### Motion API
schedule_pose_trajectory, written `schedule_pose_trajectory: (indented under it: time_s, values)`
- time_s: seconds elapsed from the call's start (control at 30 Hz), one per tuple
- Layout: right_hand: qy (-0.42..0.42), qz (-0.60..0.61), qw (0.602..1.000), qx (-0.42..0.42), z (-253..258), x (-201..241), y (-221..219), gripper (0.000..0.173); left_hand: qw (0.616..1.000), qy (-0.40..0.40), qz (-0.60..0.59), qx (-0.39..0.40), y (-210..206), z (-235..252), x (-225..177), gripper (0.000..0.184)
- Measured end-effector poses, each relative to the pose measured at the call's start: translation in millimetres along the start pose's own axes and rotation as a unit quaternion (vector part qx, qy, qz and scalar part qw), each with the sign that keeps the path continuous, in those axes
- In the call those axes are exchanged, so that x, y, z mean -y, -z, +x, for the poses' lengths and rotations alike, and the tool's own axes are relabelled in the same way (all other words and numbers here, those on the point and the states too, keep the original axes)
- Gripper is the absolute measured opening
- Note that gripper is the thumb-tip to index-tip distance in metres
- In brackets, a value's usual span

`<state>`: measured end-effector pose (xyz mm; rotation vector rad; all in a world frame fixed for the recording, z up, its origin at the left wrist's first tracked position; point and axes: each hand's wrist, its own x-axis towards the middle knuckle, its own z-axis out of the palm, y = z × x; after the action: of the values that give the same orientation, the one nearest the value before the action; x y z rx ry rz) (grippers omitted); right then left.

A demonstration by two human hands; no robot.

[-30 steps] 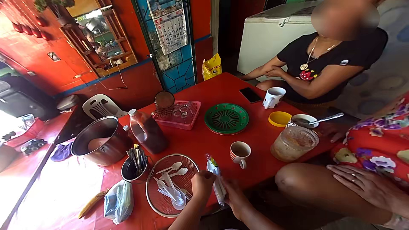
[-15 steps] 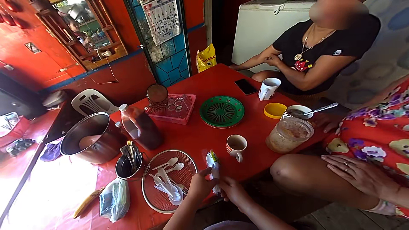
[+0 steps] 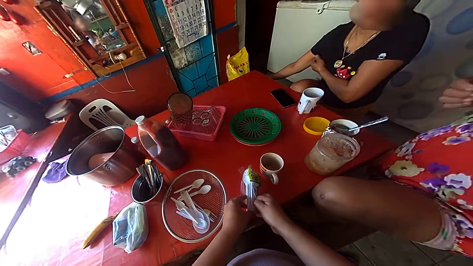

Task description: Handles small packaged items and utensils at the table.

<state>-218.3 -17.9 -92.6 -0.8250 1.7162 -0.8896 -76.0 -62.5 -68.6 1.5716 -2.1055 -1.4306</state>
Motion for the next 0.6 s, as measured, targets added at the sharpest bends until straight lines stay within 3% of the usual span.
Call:
schedule_pose_trajectory:
  time_s: [0.2,0.5,0.6]
  values:
    - [-0.08,0.15,0.985,-0.013,-3,5,-6,0.024,0.999,-0.024,-0.005,-0.043,-2,-7,2,0.051]
    - [-0.021,0.043,0.998,0.034,7,-9,-8,0.024,0.996,-0.054,-0.024,-0.071,-11,-17,16,0.036]
    - [0.0,0.027,1.0,0.014,8,-12,-10,0.022,0.995,-0.026,-0.043,-0.086,-13,-15,17,0.048]
